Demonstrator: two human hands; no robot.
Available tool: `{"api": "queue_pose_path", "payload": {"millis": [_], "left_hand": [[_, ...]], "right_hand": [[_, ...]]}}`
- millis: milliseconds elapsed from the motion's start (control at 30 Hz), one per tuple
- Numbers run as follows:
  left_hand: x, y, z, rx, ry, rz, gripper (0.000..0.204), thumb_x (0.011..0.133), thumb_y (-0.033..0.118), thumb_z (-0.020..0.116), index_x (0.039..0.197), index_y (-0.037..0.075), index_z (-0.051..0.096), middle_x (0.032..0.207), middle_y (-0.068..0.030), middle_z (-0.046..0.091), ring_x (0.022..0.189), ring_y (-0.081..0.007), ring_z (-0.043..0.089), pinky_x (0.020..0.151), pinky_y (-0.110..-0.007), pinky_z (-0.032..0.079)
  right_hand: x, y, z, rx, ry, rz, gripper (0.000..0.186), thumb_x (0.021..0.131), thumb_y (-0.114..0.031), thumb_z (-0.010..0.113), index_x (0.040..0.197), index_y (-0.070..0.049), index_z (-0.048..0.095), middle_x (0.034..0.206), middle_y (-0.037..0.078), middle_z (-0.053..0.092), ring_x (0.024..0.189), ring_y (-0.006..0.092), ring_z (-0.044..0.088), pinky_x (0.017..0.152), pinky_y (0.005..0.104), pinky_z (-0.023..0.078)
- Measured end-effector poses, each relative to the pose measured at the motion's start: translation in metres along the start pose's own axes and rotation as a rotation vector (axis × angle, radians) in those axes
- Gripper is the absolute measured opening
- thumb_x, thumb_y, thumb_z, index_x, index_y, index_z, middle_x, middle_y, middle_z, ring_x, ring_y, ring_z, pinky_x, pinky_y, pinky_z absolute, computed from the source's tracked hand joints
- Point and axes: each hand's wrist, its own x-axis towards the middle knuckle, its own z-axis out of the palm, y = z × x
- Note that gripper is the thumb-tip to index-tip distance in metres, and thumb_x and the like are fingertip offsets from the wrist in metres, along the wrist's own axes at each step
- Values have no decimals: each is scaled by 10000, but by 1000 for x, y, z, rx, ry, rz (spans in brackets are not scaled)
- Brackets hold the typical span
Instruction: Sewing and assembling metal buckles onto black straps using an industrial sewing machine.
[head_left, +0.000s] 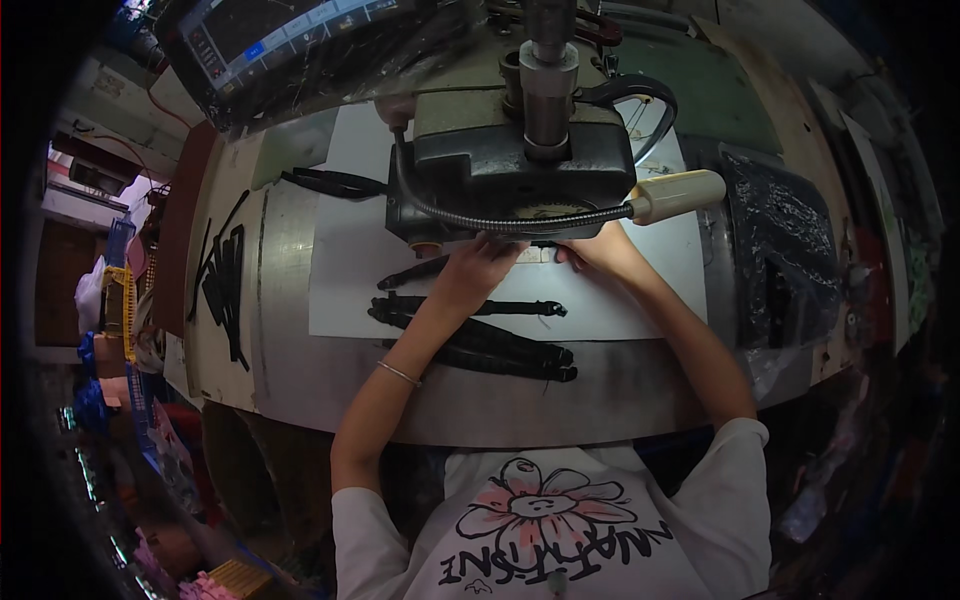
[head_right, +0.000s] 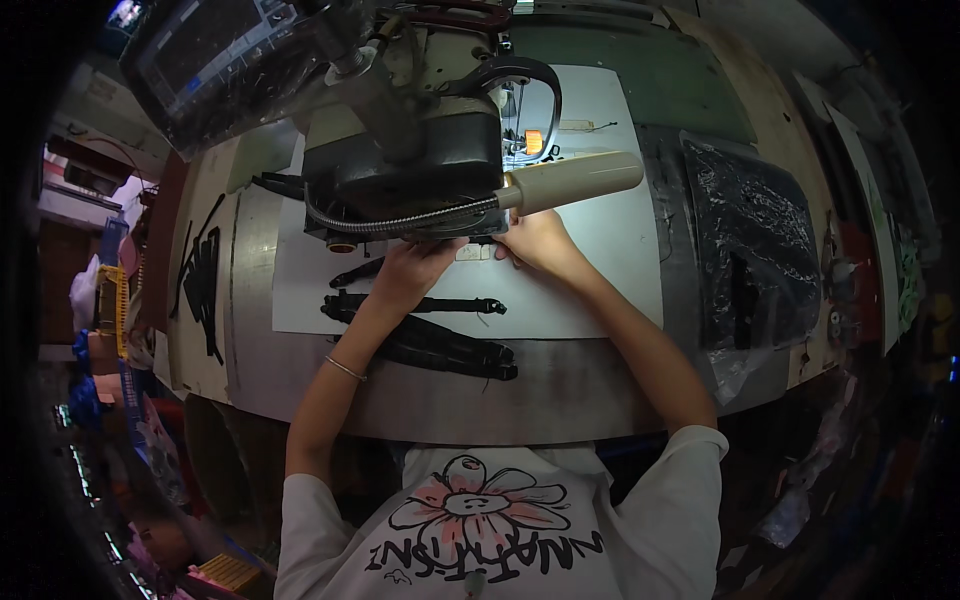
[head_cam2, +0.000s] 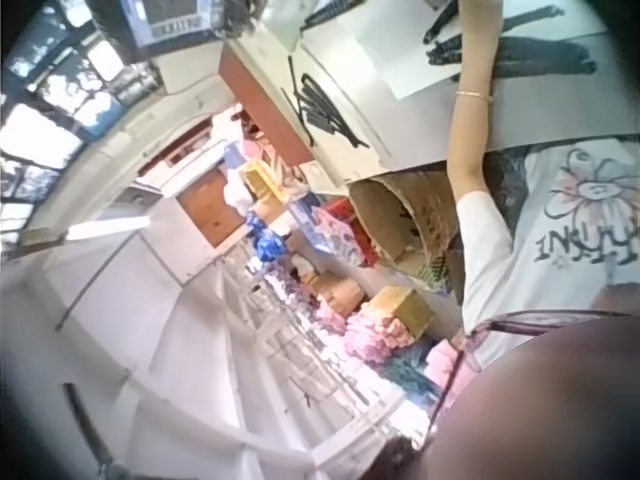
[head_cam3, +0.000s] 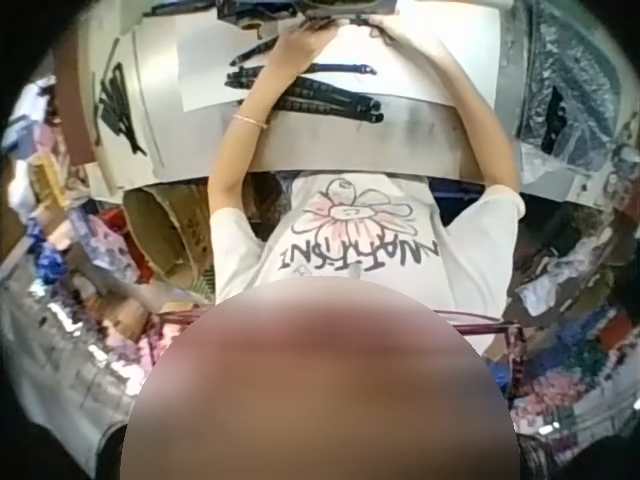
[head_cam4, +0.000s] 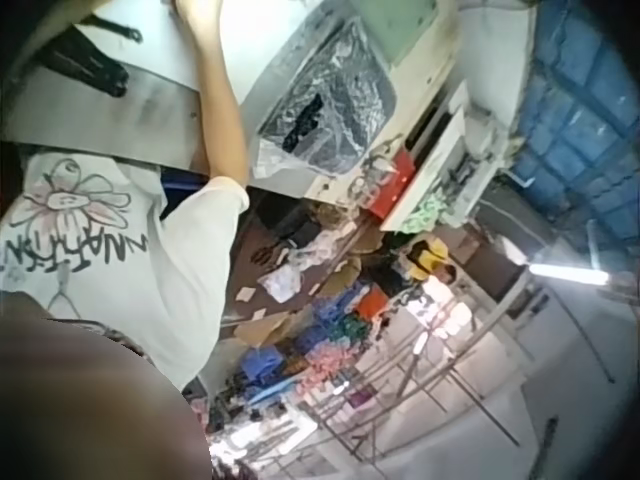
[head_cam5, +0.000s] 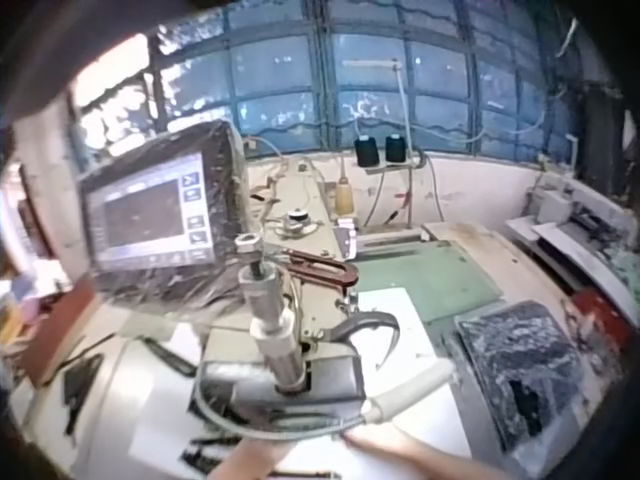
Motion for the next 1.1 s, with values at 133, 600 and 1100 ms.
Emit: {"api": "queue_pose_path", "payload": {"millis": [133,600,1100], "left_hand": [[2,0,2,31,2,28,279,740,37,572,1018,44,588,960,-74,589,887,-222,590,730,-301,501],[15,0,1,267,6,289,245,753,52,553,988,-18,571,977,-66,598,895,-180,605,827,-298,462],[11,-5,1,32,9,95,259,772,95,600,1024,120,655,1038,-26,616,1004,-179,559,939,-353,406]], "right_hand": [[0,6,2,-62,42,-26,158,774,-106,613,728,-1,504,527,87,577,419,161,540,402,300,413],[-16,37,5,-591,339,-833,141,741,-52,642,873,-2,647,867,156,624,794,342,577,732,390,439],[-24,18,-2,-497,293,-697,168,686,-104,704,810,-35,613,861,138,598,836,330,557,718,401,429]]}}
